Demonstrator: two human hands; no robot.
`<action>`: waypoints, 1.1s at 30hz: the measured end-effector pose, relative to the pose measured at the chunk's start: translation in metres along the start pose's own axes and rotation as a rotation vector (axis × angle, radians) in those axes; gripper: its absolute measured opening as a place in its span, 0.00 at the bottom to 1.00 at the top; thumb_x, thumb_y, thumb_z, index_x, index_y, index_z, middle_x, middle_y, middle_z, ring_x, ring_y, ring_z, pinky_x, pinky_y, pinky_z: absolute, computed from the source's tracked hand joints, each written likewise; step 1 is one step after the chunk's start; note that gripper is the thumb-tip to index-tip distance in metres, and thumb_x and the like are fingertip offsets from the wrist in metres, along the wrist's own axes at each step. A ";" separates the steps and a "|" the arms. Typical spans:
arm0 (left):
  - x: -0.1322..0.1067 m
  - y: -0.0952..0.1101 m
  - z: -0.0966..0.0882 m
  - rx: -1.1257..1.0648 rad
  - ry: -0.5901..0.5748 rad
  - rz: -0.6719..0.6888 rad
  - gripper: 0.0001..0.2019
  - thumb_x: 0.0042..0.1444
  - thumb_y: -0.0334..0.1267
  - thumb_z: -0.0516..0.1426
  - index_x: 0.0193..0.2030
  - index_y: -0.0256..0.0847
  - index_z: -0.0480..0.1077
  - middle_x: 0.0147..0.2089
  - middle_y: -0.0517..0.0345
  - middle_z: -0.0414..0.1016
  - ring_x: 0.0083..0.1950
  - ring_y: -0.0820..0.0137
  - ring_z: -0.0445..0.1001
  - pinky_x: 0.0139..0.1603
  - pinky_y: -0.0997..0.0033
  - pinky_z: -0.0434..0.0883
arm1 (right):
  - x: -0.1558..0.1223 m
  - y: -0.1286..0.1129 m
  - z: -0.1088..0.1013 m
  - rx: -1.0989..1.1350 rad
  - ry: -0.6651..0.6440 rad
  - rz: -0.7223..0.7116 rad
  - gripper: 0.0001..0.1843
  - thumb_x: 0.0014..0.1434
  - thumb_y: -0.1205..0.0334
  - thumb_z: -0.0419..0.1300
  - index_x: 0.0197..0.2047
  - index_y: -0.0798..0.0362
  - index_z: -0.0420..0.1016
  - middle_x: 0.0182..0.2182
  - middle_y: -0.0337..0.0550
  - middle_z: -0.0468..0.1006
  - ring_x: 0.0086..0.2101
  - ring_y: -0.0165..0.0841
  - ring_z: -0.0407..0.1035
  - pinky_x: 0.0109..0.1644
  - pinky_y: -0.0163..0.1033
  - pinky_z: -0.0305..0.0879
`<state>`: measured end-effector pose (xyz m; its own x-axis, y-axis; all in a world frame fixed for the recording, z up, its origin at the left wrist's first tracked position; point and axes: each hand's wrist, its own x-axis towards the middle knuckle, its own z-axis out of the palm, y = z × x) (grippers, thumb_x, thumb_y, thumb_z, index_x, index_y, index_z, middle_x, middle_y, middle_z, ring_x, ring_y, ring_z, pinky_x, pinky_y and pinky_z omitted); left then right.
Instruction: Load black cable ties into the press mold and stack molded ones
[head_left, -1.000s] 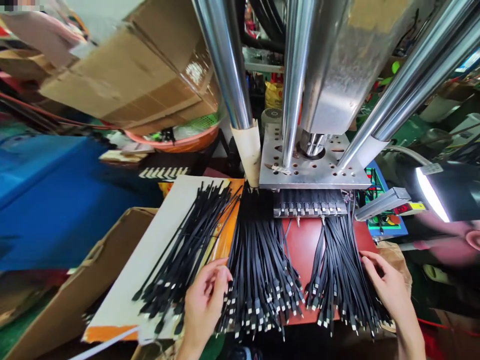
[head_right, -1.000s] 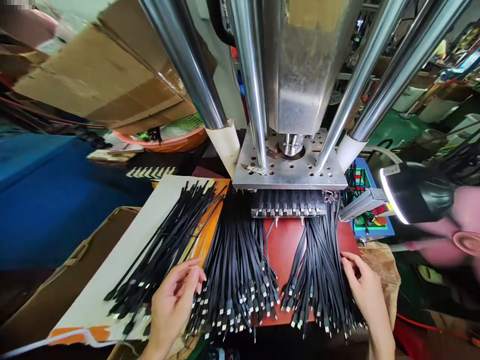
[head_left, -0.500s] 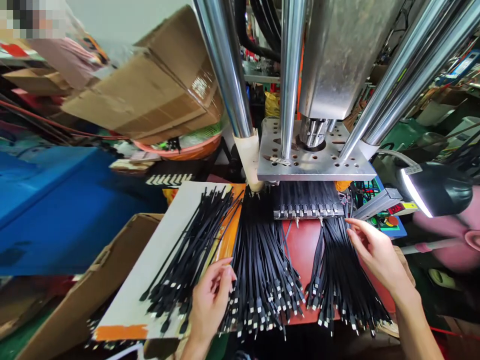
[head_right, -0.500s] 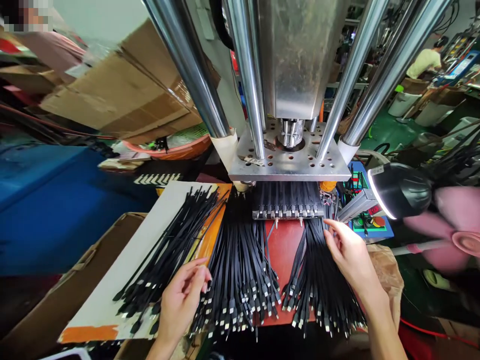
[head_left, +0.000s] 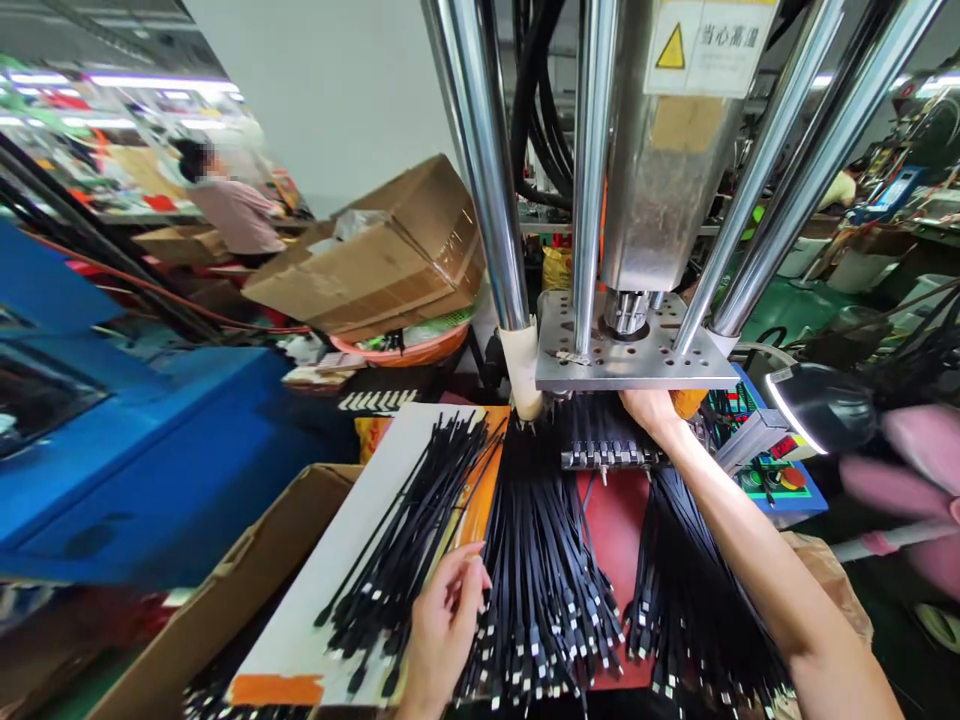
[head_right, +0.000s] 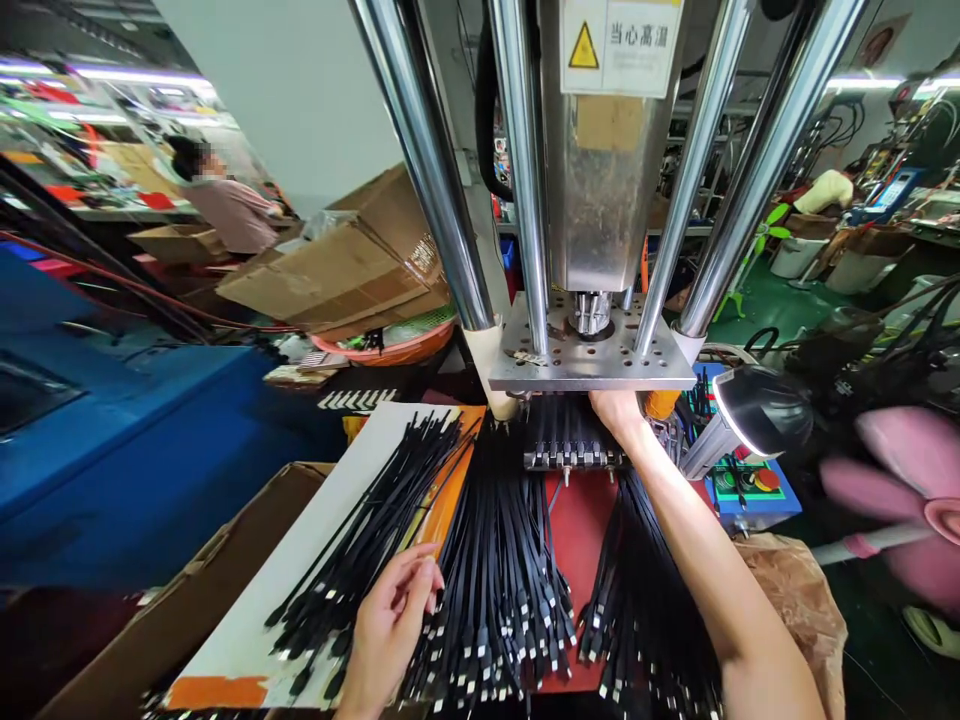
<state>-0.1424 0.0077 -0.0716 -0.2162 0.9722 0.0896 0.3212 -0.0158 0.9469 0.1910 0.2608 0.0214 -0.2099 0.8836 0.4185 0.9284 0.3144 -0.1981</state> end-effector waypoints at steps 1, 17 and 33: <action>-0.002 -0.001 0.000 0.003 0.005 0.009 0.21 0.66 0.57 0.59 0.52 0.40 0.76 0.30 0.60 0.77 0.26 0.69 0.74 0.30 0.71 0.76 | -0.003 -0.004 -0.002 0.000 0.022 -0.011 0.14 0.74 0.54 0.62 0.56 0.51 0.78 0.54 0.49 0.80 0.49 0.38 0.77 0.56 0.50 0.76; 0.022 0.105 0.078 -0.622 -1.178 0.069 0.48 0.61 0.77 0.52 0.74 0.41 0.66 0.71 0.37 0.71 0.72 0.46 0.70 0.75 0.40 0.62 | -0.166 -0.100 -0.204 0.286 -0.053 -0.074 0.06 0.72 0.65 0.59 0.44 0.50 0.79 0.31 0.37 0.75 0.29 0.30 0.68 0.33 0.36 0.60; -0.066 0.091 0.095 -0.779 -1.421 -0.446 0.27 0.67 0.65 0.58 0.36 0.39 0.68 0.22 0.69 0.59 0.21 0.77 0.60 0.35 0.69 0.71 | -0.318 0.017 -0.166 -0.097 0.724 0.765 0.25 0.61 0.46 0.61 0.45 0.61 0.84 0.35 0.54 0.82 0.32 0.42 0.75 0.38 0.45 0.69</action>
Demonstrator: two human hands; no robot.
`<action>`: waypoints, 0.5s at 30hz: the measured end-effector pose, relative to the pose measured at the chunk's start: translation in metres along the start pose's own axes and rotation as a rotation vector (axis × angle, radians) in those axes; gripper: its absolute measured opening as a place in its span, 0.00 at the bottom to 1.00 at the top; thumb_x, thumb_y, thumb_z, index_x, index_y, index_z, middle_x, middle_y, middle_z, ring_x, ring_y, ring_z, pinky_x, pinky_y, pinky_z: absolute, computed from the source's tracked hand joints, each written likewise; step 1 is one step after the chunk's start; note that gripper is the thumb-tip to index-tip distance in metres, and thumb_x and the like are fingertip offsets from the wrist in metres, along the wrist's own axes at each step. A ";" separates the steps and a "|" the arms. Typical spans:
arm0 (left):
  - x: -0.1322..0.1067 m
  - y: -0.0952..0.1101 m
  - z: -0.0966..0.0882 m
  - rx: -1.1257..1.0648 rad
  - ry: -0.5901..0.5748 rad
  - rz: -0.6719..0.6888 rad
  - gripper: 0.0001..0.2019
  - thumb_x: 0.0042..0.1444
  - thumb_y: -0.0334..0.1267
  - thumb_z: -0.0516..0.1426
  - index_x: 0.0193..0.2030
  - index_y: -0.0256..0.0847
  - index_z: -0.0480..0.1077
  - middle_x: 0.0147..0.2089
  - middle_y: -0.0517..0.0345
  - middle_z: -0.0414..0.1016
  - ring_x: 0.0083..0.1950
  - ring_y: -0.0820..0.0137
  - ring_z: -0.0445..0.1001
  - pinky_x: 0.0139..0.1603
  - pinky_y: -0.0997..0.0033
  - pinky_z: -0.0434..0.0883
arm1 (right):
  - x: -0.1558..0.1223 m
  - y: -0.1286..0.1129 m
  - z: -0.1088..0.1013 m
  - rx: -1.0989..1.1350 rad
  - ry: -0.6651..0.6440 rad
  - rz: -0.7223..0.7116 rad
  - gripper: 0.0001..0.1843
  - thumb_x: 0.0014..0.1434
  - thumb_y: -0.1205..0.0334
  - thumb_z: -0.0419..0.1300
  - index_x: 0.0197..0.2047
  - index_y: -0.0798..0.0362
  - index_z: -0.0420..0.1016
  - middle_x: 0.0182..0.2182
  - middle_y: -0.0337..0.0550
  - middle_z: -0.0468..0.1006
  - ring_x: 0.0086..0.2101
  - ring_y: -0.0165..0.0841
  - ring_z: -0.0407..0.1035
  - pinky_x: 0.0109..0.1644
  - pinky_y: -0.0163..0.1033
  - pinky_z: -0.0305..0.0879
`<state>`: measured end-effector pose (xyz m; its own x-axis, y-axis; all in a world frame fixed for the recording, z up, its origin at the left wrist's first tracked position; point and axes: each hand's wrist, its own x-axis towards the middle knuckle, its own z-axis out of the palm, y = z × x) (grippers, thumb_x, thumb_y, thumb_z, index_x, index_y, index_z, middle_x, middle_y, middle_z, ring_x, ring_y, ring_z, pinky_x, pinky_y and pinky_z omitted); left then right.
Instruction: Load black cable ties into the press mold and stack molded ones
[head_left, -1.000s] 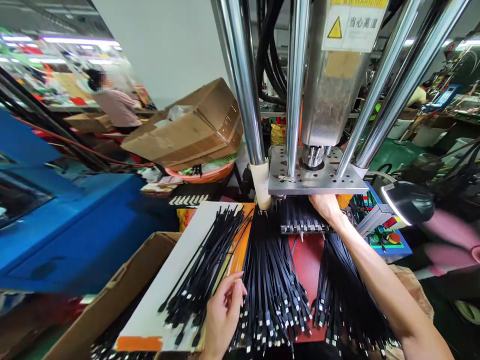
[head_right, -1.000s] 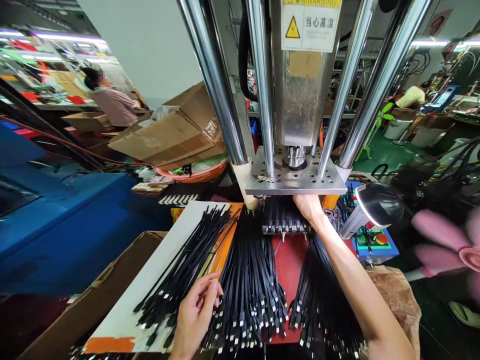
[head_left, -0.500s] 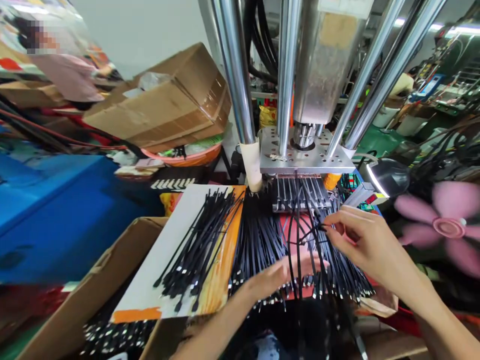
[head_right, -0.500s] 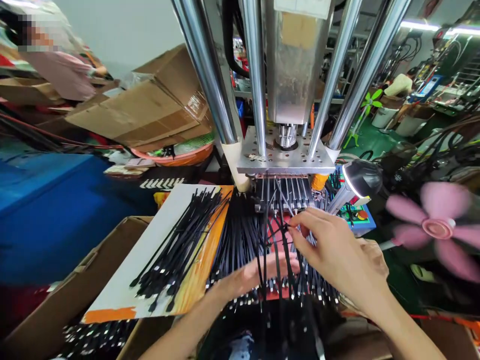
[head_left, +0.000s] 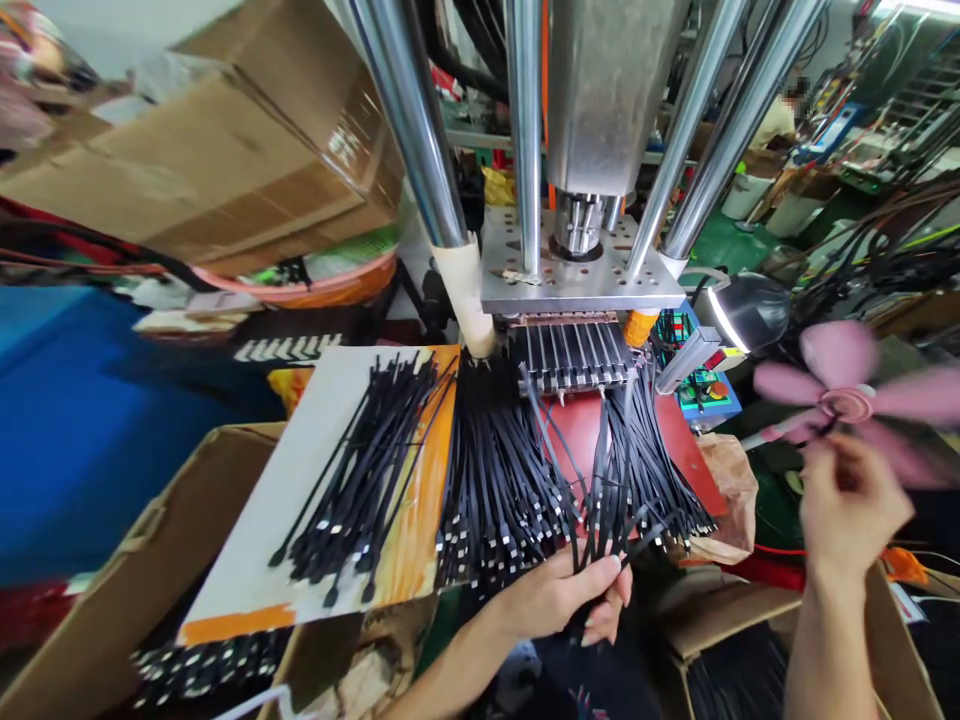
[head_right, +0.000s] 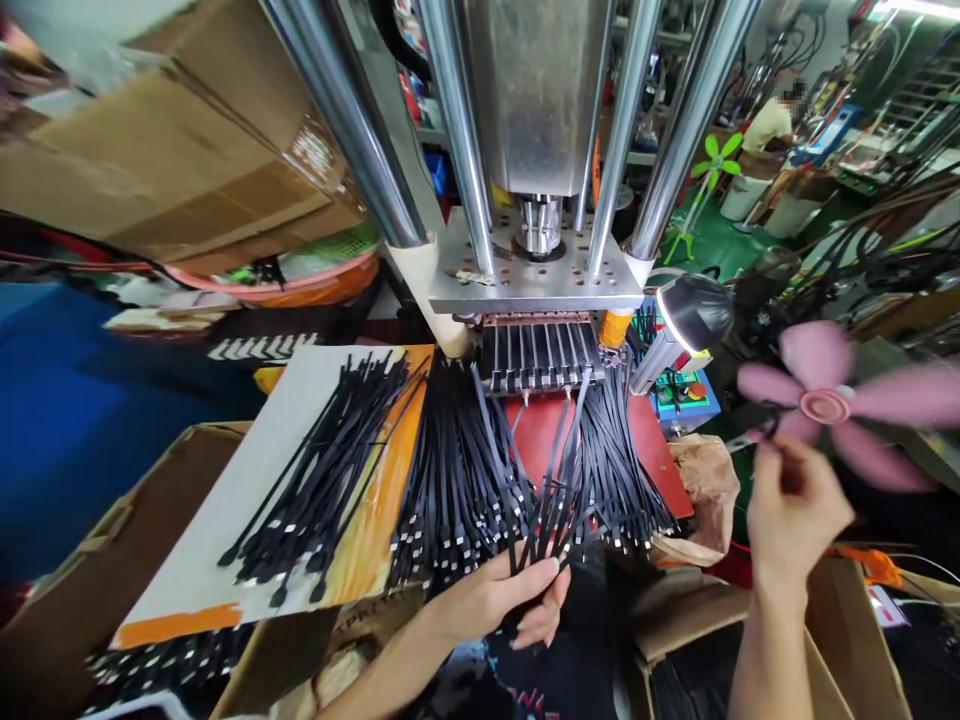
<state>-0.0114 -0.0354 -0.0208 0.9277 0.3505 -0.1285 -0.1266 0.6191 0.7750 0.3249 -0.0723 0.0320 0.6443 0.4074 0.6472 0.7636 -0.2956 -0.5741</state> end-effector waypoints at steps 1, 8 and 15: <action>-0.001 0.001 -0.003 0.046 -0.031 0.003 0.27 0.68 0.64 0.56 0.39 0.38 0.70 0.23 0.66 0.63 0.23 0.75 0.64 0.36 0.69 0.72 | -0.019 0.026 -0.010 -0.092 -0.239 0.108 0.29 0.58 0.41 0.62 0.45 0.60 0.85 0.35 0.55 0.83 0.31 0.44 0.75 0.38 0.47 0.69; -0.015 0.018 -0.028 0.338 -0.435 -0.078 0.31 0.71 0.64 0.51 0.60 0.37 0.74 0.42 0.48 0.81 0.44 0.62 0.82 0.51 0.62 0.78 | -0.164 0.008 -0.048 0.633 -1.124 0.901 0.42 0.54 0.25 0.67 0.54 0.55 0.84 0.28 0.42 0.74 0.21 0.25 0.52 0.24 0.32 0.46; -0.067 0.042 -0.057 0.400 -0.394 -0.236 0.24 0.62 0.64 0.62 0.40 0.43 0.78 0.28 0.56 0.79 0.31 0.60 0.83 0.38 0.63 0.80 | -0.185 -0.137 0.039 1.040 -1.421 1.065 0.35 0.47 0.31 0.76 0.49 0.48 0.82 0.34 0.43 0.77 0.27 0.31 0.65 0.27 0.34 0.62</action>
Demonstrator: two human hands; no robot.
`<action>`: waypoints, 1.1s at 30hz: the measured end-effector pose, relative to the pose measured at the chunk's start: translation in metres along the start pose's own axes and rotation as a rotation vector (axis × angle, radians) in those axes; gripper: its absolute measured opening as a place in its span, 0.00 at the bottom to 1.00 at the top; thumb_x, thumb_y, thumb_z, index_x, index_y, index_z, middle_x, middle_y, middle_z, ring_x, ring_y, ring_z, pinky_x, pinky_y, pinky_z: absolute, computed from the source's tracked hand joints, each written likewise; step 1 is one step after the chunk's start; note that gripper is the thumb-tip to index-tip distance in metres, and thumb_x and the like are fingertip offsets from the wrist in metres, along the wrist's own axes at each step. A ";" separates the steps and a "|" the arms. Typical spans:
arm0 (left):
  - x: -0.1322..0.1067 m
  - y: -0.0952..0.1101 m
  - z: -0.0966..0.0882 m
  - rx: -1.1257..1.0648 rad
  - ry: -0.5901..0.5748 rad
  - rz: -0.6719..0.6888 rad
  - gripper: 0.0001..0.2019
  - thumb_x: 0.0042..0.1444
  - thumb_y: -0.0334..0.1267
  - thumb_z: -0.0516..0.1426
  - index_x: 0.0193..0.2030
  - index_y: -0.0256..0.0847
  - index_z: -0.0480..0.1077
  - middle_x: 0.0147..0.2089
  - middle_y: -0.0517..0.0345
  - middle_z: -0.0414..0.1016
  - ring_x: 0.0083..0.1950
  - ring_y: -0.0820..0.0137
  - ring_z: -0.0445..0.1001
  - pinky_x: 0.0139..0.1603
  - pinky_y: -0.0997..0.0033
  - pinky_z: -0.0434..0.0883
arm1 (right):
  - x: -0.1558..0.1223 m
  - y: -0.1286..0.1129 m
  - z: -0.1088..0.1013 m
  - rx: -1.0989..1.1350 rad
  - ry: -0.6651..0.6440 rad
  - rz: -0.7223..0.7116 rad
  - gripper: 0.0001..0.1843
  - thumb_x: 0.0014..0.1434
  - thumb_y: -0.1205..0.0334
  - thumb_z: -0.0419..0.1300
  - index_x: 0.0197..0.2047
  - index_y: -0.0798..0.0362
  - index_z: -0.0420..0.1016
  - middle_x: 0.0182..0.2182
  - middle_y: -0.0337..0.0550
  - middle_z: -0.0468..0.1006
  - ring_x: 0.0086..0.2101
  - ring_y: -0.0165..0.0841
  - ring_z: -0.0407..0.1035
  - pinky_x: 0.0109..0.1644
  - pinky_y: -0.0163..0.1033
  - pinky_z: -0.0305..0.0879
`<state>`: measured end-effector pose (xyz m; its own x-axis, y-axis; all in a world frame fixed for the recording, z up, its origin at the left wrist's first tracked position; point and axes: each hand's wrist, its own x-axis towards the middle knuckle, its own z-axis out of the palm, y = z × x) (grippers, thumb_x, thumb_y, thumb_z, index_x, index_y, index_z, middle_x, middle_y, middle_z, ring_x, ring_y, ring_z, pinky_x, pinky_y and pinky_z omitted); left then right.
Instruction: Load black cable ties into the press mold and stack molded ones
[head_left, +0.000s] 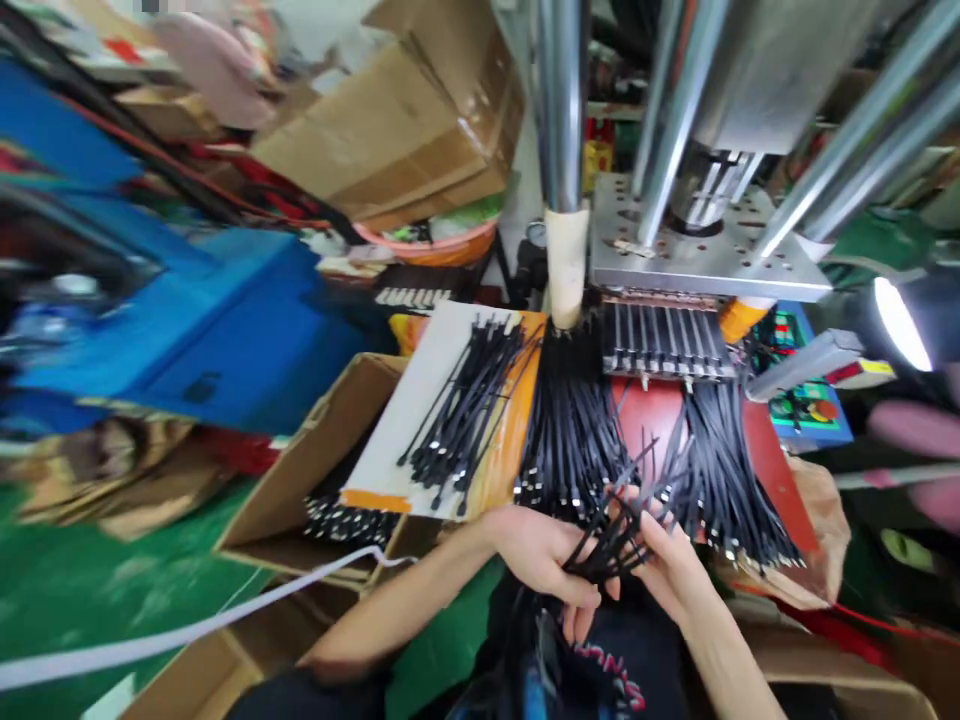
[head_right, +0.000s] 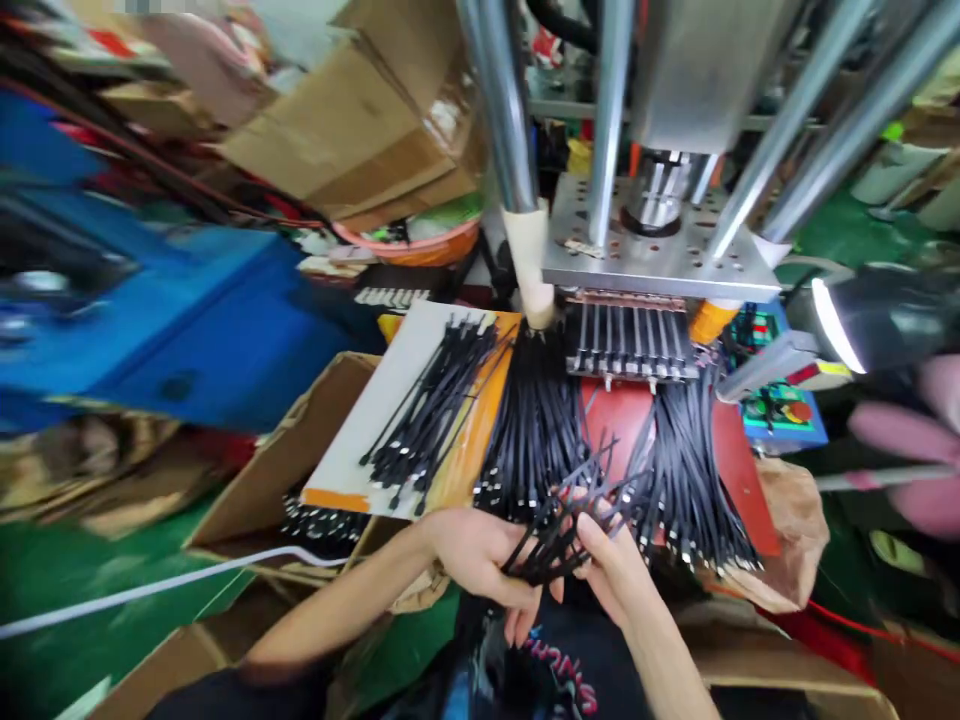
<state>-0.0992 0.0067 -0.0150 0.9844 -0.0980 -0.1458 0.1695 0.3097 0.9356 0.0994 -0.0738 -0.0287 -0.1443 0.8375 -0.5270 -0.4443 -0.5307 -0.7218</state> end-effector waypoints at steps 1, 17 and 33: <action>-0.017 -0.002 0.004 -0.025 0.102 -0.026 0.24 0.62 0.65 0.61 0.42 0.43 0.77 0.30 0.56 0.80 0.31 0.62 0.83 0.38 0.64 0.80 | 0.013 -0.006 0.012 -0.054 0.018 0.002 0.32 0.47 0.34 0.77 0.46 0.48 0.82 0.33 0.41 0.75 0.27 0.30 0.64 0.26 0.33 0.60; -0.119 -0.056 0.036 -0.014 1.892 0.137 0.41 0.65 0.59 0.61 0.78 0.42 0.57 0.83 0.41 0.51 0.83 0.52 0.51 0.83 0.45 0.49 | 0.165 -0.081 0.125 -0.839 -0.216 -0.373 0.24 0.48 0.44 0.76 0.38 0.53 0.78 0.26 0.36 0.75 0.27 0.30 0.67 0.30 0.34 0.61; -0.187 -0.032 -0.064 0.612 1.930 -0.515 0.07 0.59 0.40 0.63 0.40 0.41 0.80 0.32 0.57 0.81 0.34 0.65 0.79 0.43 0.68 0.72 | 0.035 -0.004 -0.045 -1.275 0.152 -0.384 0.24 0.67 0.35 0.57 0.48 0.47 0.76 0.32 0.41 0.78 0.25 0.38 0.78 0.26 0.38 0.72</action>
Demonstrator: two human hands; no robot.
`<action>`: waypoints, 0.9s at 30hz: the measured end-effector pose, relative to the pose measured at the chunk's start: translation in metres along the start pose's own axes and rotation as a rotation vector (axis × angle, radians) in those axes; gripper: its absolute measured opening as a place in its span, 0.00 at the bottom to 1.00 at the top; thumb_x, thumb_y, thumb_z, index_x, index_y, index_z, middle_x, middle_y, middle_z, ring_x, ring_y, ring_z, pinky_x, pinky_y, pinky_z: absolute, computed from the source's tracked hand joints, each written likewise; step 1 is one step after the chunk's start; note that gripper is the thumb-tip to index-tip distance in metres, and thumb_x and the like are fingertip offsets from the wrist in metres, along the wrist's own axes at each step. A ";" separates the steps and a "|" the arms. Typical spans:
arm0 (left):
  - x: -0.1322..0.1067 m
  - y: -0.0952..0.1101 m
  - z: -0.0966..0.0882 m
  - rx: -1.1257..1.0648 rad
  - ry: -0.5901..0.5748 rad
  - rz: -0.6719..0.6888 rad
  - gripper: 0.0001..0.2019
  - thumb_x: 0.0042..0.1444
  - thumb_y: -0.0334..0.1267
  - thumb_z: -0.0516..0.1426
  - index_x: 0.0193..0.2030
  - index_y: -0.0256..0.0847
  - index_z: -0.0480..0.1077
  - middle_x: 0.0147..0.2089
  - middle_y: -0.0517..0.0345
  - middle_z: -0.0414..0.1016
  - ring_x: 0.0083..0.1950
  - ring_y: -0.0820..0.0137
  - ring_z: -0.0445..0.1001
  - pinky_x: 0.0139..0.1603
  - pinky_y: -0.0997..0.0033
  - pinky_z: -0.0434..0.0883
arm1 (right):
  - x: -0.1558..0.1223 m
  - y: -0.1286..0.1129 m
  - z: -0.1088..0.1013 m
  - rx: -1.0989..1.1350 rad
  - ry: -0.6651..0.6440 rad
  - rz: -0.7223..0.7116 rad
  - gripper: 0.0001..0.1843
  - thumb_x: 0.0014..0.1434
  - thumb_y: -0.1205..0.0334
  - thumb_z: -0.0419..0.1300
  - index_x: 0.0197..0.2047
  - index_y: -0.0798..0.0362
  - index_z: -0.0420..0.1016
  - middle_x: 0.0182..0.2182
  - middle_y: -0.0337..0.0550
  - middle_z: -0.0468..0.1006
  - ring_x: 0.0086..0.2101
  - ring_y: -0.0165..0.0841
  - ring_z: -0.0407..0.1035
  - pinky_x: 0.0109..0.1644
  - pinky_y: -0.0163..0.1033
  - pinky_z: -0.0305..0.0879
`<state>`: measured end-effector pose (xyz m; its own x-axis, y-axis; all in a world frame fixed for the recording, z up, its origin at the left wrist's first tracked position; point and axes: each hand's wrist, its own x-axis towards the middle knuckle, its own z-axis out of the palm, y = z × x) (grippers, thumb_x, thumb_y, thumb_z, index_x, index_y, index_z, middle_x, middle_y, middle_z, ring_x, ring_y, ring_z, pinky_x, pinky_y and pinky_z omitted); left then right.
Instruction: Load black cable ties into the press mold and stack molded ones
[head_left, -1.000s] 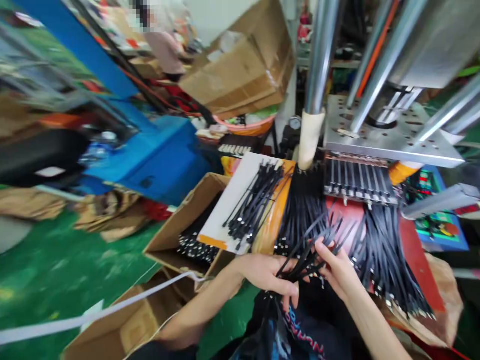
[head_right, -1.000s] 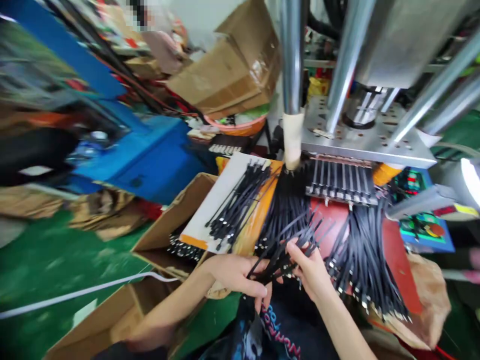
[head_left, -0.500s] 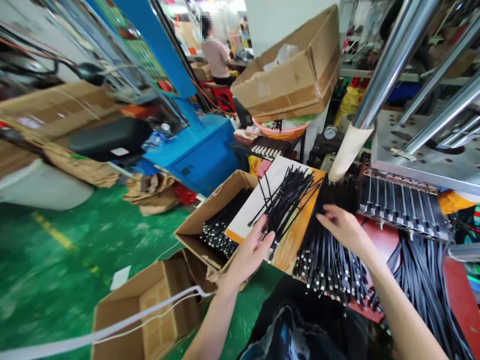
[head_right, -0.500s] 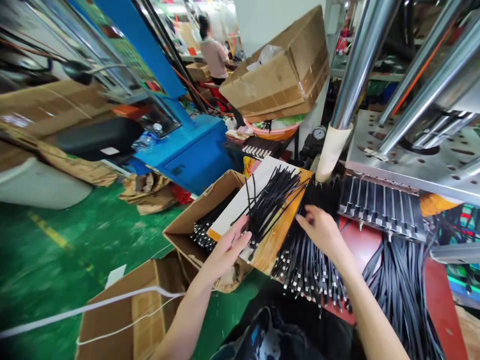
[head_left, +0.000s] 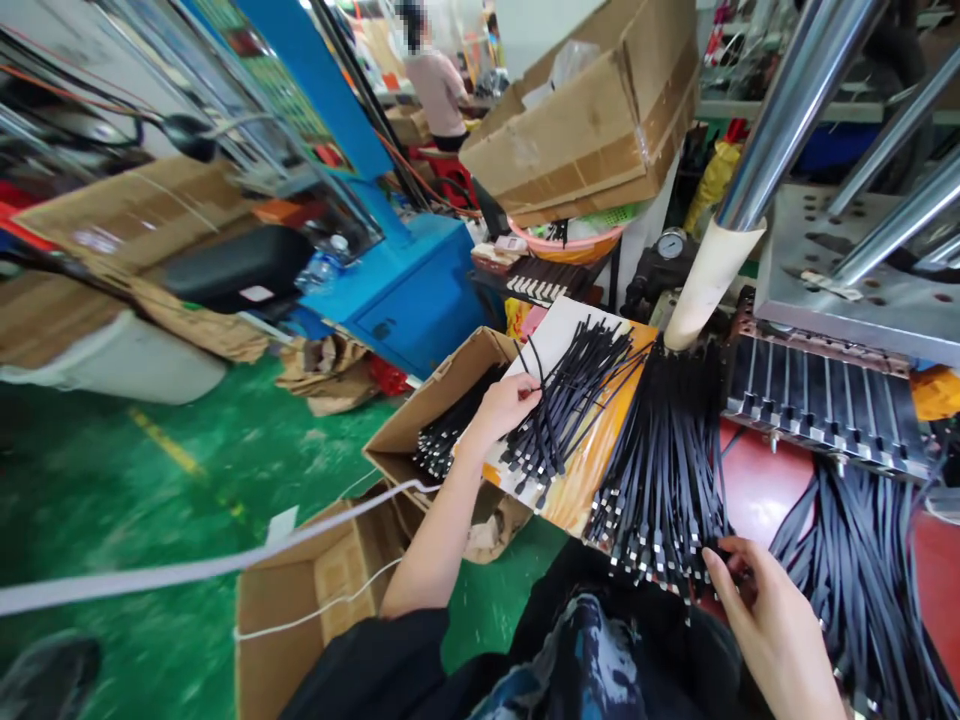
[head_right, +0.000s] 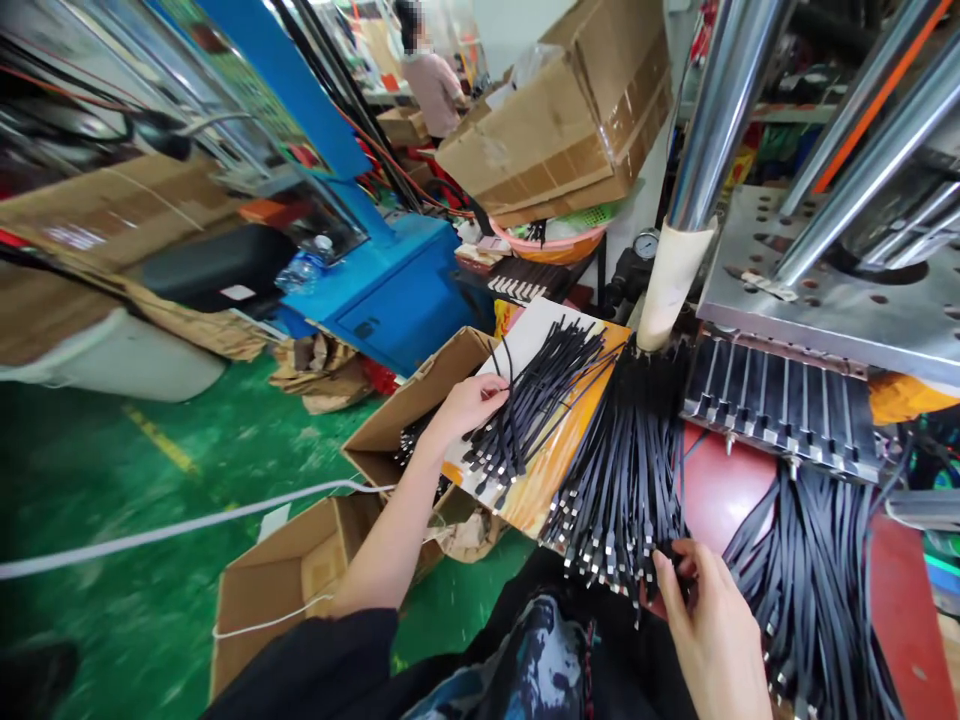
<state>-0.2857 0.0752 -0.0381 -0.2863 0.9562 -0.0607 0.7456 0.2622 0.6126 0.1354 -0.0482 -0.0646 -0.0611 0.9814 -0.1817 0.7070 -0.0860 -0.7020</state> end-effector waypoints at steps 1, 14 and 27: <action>0.002 0.000 -0.002 0.004 -0.015 0.019 0.05 0.58 0.39 0.62 0.37 0.41 0.79 0.31 0.58 0.80 0.33 0.66 0.78 0.41 0.69 0.70 | 0.000 0.002 0.000 0.020 -0.010 0.012 0.24 0.68 0.35 0.57 0.49 0.47 0.76 0.32 0.41 0.78 0.24 0.38 0.78 0.26 0.38 0.73; 0.000 0.082 -0.096 0.223 -0.155 0.519 0.11 0.66 0.44 0.57 0.40 0.40 0.77 0.38 0.57 0.74 0.36 0.70 0.71 0.40 0.71 0.66 | 0.002 -0.001 0.008 -0.126 0.070 -0.134 0.23 0.72 0.38 0.51 0.40 0.46 0.75 0.33 0.44 0.80 0.27 0.39 0.77 0.29 0.41 0.69; -0.044 0.104 -0.167 0.413 -0.144 0.637 0.18 0.69 0.51 0.56 0.41 0.40 0.80 0.36 0.60 0.73 0.32 0.75 0.71 0.39 0.73 0.65 | -0.002 0.000 -0.004 -0.032 0.026 -0.185 0.20 0.70 0.41 0.55 0.38 0.46 0.78 0.31 0.42 0.81 0.25 0.36 0.76 0.28 0.37 0.72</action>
<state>-0.2961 0.0384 0.1593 0.3330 0.9390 0.0855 0.9126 -0.3438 0.2214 0.1382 -0.0497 -0.0610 -0.1744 0.9841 -0.0332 0.7077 0.1018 -0.6992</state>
